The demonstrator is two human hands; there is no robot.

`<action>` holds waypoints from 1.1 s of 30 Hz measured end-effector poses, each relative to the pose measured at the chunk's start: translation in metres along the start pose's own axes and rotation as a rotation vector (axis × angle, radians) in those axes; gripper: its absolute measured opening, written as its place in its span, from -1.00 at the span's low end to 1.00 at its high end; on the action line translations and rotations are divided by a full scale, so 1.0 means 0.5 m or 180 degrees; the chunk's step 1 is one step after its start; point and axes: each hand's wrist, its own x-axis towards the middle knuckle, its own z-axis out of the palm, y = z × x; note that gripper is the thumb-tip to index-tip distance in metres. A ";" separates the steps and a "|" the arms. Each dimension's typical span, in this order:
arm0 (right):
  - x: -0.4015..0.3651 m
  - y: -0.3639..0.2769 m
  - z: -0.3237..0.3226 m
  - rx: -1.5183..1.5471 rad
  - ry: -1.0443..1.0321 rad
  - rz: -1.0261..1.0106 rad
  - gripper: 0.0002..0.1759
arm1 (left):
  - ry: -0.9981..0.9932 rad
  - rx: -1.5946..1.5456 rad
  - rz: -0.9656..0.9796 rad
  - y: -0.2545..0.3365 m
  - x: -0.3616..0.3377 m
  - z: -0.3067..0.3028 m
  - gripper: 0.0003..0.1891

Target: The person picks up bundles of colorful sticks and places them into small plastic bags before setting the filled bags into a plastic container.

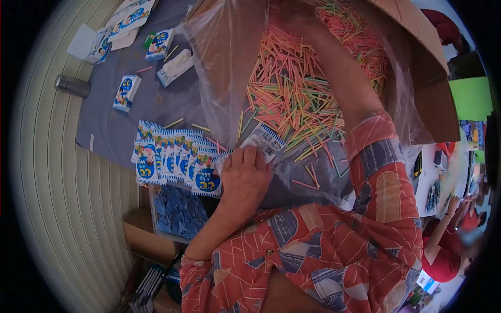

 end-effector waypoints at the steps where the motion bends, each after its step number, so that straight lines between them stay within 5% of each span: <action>1: 0.003 -0.044 0.006 -0.0299 0.0059 0.0025 -0.49 | 0.0168 0.0015 0.0165 -0.007 -0.012 -0.003 -0.64; 2: -0.024 -0.094 0.005 -0.0590 0.0105 0.0063 -0.49 | 0.0122 0.0009 0.0089 -0.021 -0.028 0.005 -0.64; 4: -0.097 -0.117 0.013 -0.1161 0.0125 0.0134 -0.48 | 0.0528 -0.0196 0.0880 -0.058 -0.061 0.019 -0.69; 8: -0.196 -0.105 0.029 -0.2405 -0.0007 0.0164 -0.47 | 0.0688 -0.0470 0.1014 -0.099 -0.108 -0.006 -0.71; 15: -0.369 0.020 0.102 -0.4753 -0.0326 0.0034 -0.45 | 0.1274 0.0217 0.0218 -0.071 -0.112 -0.056 -0.68; 18: -0.402 0.092 0.111 -0.5722 -0.0485 0.0144 -0.44 | 0.0656 -0.0828 0.0007 0.025 -0.018 -0.022 -0.72; 20: -0.421 0.137 0.119 -0.6375 -0.0589 0.0130 -0.43 | 0.0189 0.0501 0.0015 0.032 0.008 0.032 -0.73; 24: -0.475 0.170 0.151 -0.7712 -0.0633 0.0059 -0.41 | -0.0004 0.0740 0.0171 0.042 -0.017 0.040 -0.75; 25: -0.503 0.165 0.128 -0.7358 0.0060 0.0381 -0.47 | 0.0276 0.0503 0.0196 0.037 -0.026 0.048 -0.77; 26: -0.523 0.161 0.119 -0.7362 0.0049 0.0355 -0.47 | 0.0552 0.0263 0.0230 0.030 -0.026 0.047 -0.78; 28: -0.558 0.148 0.105 -1.0138 -0.1363 -0.0447 -0.54 | 0.0703 -0.0347 0.0235 0.015 -0.025 0.019 -0.80; 29: -0.557 0.143 0.100 -1.0022 -0.1362 0.0079 -0.53 | 0.0826 -0.0963 0.0215 0.008 -0.026 0.007 -0.81; 33: -0.554 0.150 0.106 -0.9879 -0.1271 -0.0001 -0.52 | 0.0740 -0.1731 -0.0180 -0.029 -0.018 0.009 -0.82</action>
